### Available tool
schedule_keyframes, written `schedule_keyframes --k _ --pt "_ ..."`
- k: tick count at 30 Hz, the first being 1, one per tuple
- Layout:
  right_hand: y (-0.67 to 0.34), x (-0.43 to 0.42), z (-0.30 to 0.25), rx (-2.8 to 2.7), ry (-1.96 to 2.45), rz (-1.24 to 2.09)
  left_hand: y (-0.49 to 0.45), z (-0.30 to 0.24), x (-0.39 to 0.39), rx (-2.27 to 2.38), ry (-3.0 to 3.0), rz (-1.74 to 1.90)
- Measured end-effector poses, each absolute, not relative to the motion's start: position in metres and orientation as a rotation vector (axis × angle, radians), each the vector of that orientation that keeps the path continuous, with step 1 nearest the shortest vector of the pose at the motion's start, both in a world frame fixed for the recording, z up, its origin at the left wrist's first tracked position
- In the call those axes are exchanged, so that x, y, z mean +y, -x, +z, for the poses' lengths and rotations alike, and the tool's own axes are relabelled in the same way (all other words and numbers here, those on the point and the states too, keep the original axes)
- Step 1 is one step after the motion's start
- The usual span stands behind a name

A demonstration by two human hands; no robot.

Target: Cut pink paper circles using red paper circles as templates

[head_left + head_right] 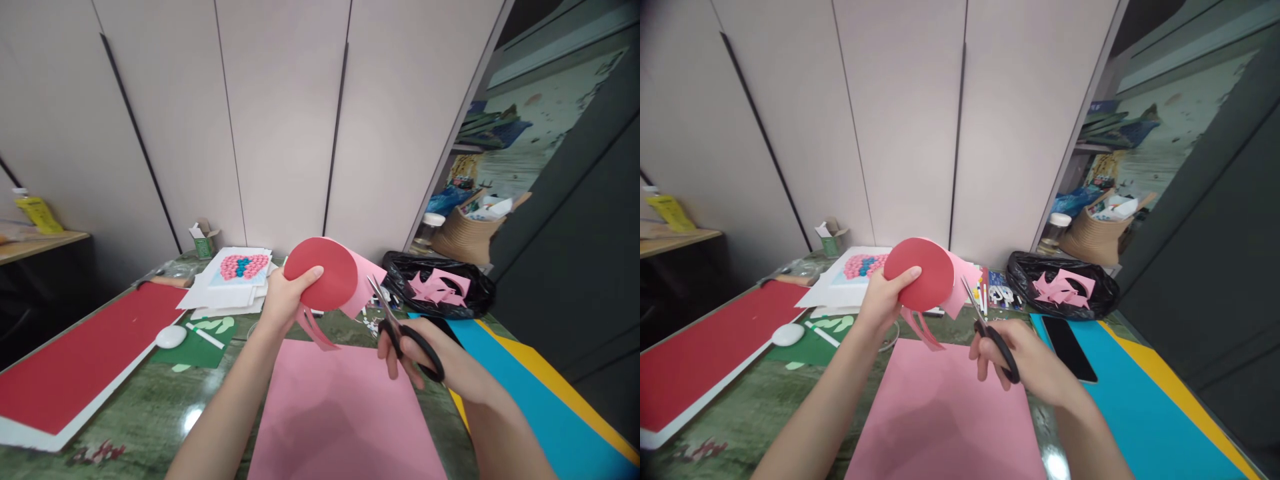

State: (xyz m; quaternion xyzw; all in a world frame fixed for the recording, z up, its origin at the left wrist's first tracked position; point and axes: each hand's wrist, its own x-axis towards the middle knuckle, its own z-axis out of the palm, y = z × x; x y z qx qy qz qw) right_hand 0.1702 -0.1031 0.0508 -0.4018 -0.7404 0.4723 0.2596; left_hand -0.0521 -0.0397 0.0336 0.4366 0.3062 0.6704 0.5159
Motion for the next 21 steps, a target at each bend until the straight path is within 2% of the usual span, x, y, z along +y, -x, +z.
schedule_keyframes --k 21 --pt "-0.158 -0.095 0.046 -1.911 1.030 1.283 0.041 0.037 -0.046 0.776 -1.061 1.451"
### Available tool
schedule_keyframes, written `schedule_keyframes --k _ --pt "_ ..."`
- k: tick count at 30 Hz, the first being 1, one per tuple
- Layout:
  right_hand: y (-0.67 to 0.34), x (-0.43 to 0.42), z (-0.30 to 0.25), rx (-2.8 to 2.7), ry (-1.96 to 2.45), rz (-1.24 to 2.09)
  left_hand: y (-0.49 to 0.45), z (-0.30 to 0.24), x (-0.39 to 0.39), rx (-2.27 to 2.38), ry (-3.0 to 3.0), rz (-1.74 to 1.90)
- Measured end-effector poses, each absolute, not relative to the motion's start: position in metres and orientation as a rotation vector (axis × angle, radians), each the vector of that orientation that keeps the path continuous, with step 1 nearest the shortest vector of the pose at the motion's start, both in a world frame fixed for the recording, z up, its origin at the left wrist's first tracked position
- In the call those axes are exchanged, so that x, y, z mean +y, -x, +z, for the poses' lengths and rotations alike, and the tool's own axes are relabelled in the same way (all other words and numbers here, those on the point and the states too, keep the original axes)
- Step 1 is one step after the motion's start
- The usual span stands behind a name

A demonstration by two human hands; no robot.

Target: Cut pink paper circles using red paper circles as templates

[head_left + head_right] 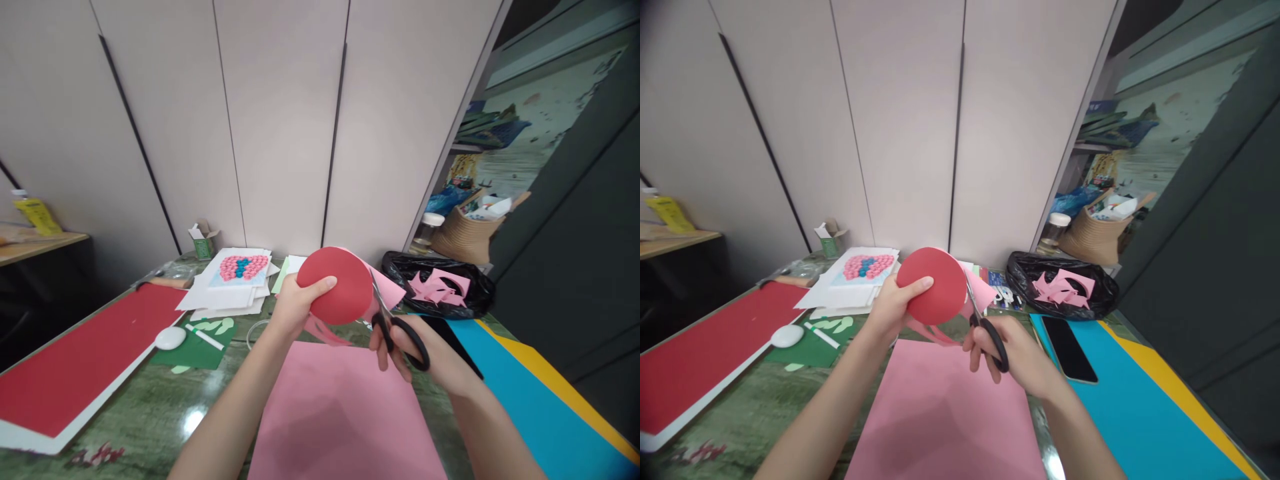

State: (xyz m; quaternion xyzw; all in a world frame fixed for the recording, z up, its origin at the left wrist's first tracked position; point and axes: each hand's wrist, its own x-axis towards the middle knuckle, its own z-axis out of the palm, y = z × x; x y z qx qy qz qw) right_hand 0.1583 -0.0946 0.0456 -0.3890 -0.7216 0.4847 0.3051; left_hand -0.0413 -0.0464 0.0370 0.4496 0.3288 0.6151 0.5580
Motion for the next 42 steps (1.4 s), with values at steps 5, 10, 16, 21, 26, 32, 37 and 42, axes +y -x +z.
schedule_keyframes --k 5,10,16,21,26,32,37,42 --pt "-0.156 -0.091 0.045 -1.876 1.087 1.220 0.039 0.038 -0.046 0.842 -1.113 1.463" --pt "-0.158 -0.086 0.042 -1.882 1.116 1.170 0.038 0.038 -0.042 0.860 -1.138 1.454" --pt "-0.161 -0.080 0.041 -1.898 1.121 1.121 0.036 0.036 -0.038 0.893 -1.196 1.474" --pt "-0.163 -0.076 0.038 -1.916 1.148 1.067 0.038 0.032 -0.035 0.983 -1.229 1.479" --pt "-0.163 -0.075 0.036 -1.925 1.200 1.032 0.036 0.032 -0.035 1.004 -1.229 1.503" --pt "-0.163 -0.076 0.037 -1.939 1.237 0.991 0.036 0.032 -0.035 1.000 -1.226 1.508" --pt "-0.163 -0.076 0.037 -1.939 1.246 0.987 0.038 0.032 -0.036 0.983 -1.257 1.486" --pt "-0.163 -0.076 0.037 -1.948 1.271 0.968 0.040 0.030 -0.034 0.984 -1.254 1.467"
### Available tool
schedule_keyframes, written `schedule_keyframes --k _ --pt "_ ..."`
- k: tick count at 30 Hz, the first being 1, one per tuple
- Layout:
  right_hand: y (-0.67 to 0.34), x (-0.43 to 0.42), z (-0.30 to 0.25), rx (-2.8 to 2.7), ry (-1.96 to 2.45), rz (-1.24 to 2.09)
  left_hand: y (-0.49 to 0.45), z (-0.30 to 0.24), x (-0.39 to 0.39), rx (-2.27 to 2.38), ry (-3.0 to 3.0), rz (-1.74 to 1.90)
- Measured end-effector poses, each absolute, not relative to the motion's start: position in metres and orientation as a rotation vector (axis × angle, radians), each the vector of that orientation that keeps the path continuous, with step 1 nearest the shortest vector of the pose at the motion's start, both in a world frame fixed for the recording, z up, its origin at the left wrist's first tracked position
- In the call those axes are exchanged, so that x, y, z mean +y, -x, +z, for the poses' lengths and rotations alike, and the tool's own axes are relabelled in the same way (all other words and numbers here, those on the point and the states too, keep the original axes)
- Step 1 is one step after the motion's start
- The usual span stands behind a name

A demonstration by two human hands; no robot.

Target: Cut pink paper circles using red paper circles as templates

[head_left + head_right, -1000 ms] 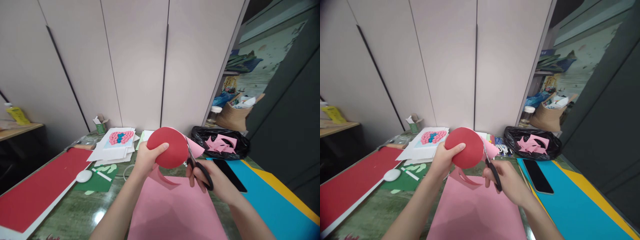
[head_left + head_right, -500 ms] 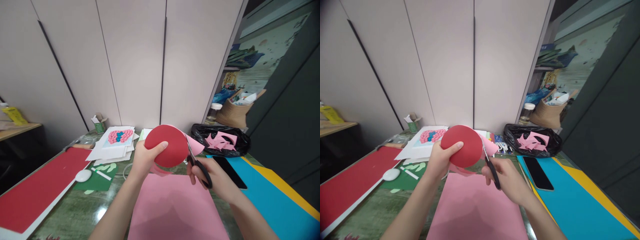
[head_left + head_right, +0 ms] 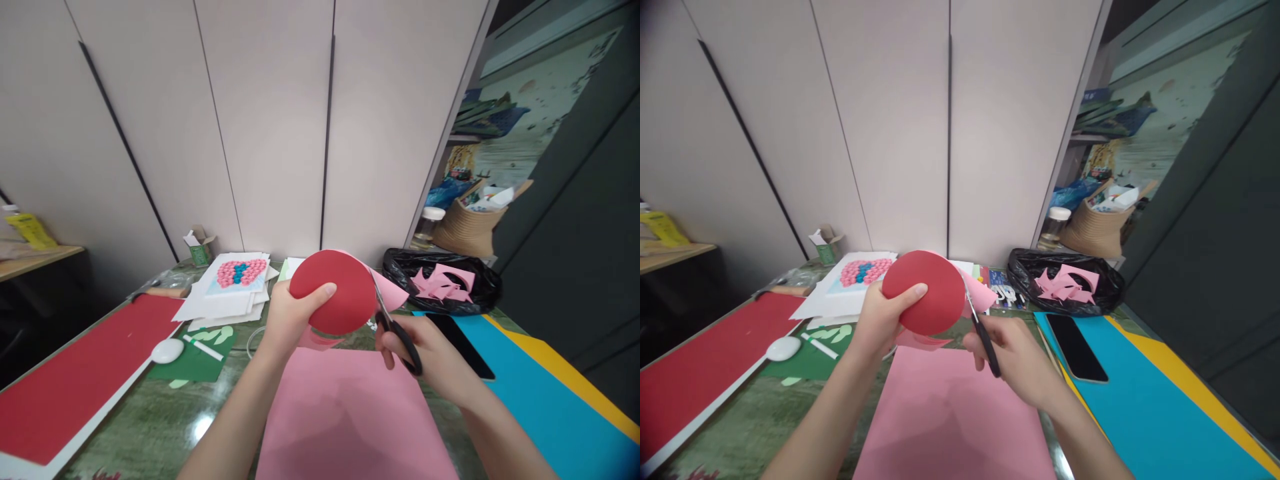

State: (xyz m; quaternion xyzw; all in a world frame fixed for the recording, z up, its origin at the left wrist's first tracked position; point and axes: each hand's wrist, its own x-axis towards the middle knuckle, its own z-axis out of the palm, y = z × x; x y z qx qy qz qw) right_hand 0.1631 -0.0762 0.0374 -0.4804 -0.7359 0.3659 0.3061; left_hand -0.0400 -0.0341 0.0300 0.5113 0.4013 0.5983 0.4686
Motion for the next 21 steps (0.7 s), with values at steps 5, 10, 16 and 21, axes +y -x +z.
schedule_keyframes --k 5,10,16,21 --pt "-0.1638 -0.0755 0.0367 -1.979 1.320 0.906 0.0392 0.0323 -0.0358 0.980 -1.240 1.470" --pt "-0.1656 -0.0738 0.0337 -2.002 1.326 0.880 0.0346 0.0381 -0.0394 1.027 -1.201 1.519" --pt "-0.1666 -0.0725 0.0322 -2.004 1.343 0.867 0.0399 0.0344 -0.0364 0.967 -1.255 1.475" --pt "-0.1653 -0.0733 0.0346 -2.005 1.371 0.866 0.0432 0.0325 -0.0355 0.970 -1.279 1.441"
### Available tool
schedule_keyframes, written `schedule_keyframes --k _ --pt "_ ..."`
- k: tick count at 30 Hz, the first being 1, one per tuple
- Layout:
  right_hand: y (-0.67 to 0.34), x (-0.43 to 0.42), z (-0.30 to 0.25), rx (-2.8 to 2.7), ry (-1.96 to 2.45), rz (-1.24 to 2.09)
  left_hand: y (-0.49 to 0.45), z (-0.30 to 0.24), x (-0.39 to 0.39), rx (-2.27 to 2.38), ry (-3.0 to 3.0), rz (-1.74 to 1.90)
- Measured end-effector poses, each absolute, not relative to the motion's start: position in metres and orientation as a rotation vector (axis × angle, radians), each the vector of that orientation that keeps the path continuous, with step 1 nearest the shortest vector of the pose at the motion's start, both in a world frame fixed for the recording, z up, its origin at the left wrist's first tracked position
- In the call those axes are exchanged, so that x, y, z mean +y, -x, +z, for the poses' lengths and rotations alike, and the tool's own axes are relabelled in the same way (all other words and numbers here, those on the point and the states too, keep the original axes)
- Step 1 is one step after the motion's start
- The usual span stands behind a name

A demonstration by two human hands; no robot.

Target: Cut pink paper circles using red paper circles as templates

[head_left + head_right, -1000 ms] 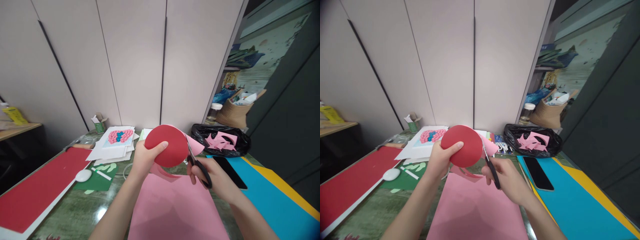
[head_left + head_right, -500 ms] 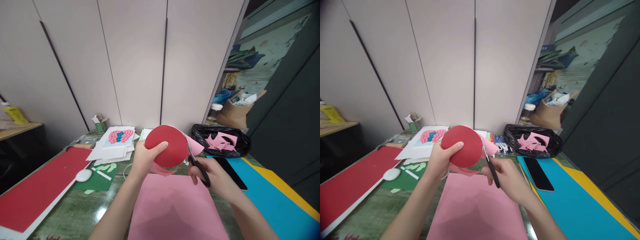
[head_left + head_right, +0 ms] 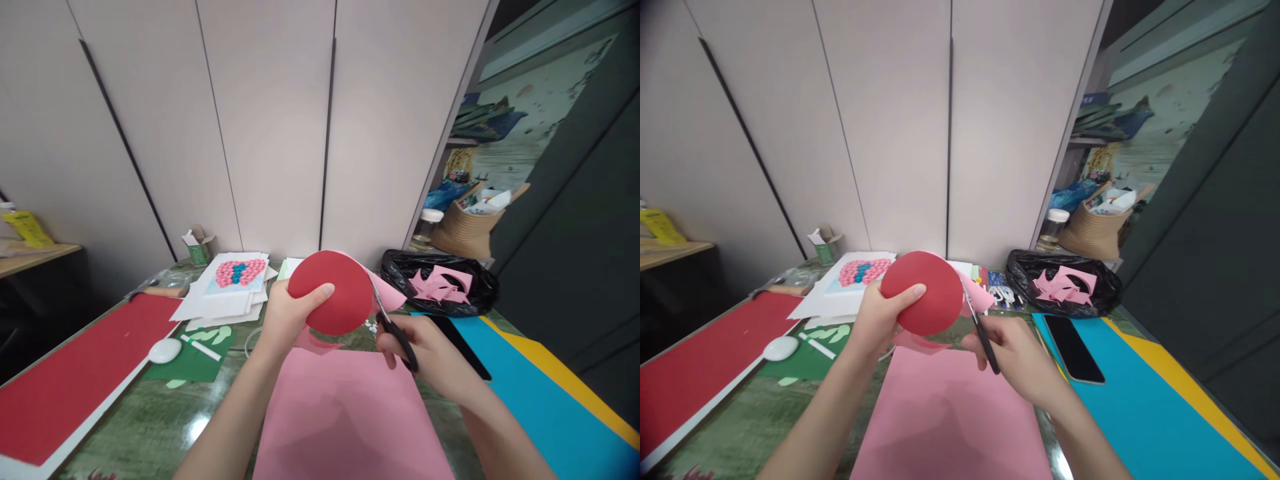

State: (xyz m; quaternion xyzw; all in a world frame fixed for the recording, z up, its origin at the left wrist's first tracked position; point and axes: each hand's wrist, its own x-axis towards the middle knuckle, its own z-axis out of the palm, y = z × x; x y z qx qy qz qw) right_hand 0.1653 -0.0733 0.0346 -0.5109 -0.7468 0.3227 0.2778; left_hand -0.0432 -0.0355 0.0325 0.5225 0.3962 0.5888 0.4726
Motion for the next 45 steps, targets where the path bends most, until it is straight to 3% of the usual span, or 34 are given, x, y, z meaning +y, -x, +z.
schedule_keyframes --k 45 --pt "-0.170 -0.075 0.049 -2.006 1.338 0.971 0.044 0.046 -0.043 1.083 -1.340 1.293"
